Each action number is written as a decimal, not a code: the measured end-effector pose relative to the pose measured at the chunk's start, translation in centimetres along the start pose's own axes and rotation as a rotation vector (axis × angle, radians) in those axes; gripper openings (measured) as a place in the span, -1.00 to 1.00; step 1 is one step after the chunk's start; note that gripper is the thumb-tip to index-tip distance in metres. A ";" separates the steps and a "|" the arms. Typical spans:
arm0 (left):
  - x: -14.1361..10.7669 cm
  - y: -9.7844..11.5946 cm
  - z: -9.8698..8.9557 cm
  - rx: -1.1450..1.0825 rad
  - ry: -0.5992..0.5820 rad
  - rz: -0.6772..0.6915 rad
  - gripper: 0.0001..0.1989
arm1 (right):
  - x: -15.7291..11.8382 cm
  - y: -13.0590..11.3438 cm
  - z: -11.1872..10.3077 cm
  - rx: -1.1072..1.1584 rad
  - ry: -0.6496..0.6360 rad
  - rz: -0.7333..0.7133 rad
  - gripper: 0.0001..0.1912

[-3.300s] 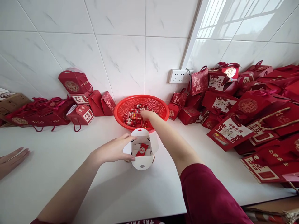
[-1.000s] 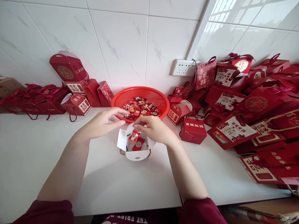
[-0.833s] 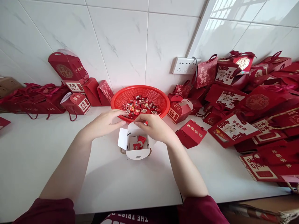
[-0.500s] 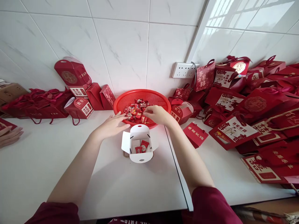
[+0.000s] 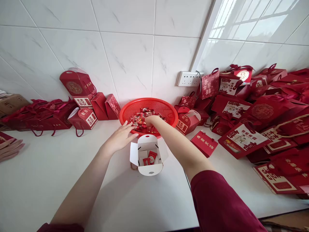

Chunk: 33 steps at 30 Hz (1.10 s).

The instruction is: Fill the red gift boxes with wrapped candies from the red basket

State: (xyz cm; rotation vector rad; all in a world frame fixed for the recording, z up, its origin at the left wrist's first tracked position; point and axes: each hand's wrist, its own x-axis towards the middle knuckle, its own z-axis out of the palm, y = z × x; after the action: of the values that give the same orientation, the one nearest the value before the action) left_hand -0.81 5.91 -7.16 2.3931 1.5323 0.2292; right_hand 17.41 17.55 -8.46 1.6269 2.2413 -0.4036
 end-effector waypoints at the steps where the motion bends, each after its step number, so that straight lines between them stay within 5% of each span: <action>1: 0.0 0.0 0.1 0.006 0.005 -0.001 -0.39 | 0.4 -0.1 0.0 -0.023 -0.045 0.017 -0.64; 5: 0.0 0.0 0.3 0.007 0.016 0.000 -0.41 | 1.1 0.3 0.0 -0.066 -0.149 0.058 -0.65; 9: 0.0 0.2 0.3 -0.019 0.030 -0.011 -0.44 | -0.2 1.2 -0.3 -0.007 -0.122 0.061 -0.66; 16: 0.3 -0.3 0.7 -0.032 0.071 0.021 -0.45 | -4.6 2.6 -0.8 0.196 0.271 -0.008 -0.86; 20: 0.5 -0.2 0.7 -0.054 0.090 0.026 -0.48 | -8.5 2.9 0.6 0.334 0.560 -0.004 -0.78; 24: -0.2 1.0 -0.4 -0.057 0.220 0.071 -0.62 | -13.6 2.8 2.4 0.488 0.790 -0.017 -0.75; 27: -1.3 2.6 -1.6 -0.094 0.305 0.113 -0.71 | -17.2 3.1 3.4 0.814 1.035 -0.108 -0.83; 33: -2.8 4.6 -3.1 -0.178 0.201 0.128 -0.63 | -21.5 3.6 3.5 0.984 0.941 -0.292 -0.82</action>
State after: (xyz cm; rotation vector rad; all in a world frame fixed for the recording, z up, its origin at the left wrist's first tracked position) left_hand 1.13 2.03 -2.70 2.3864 1.3742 0.6237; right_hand 27.40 -1.25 -2.44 2.2564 3.3061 -1.1532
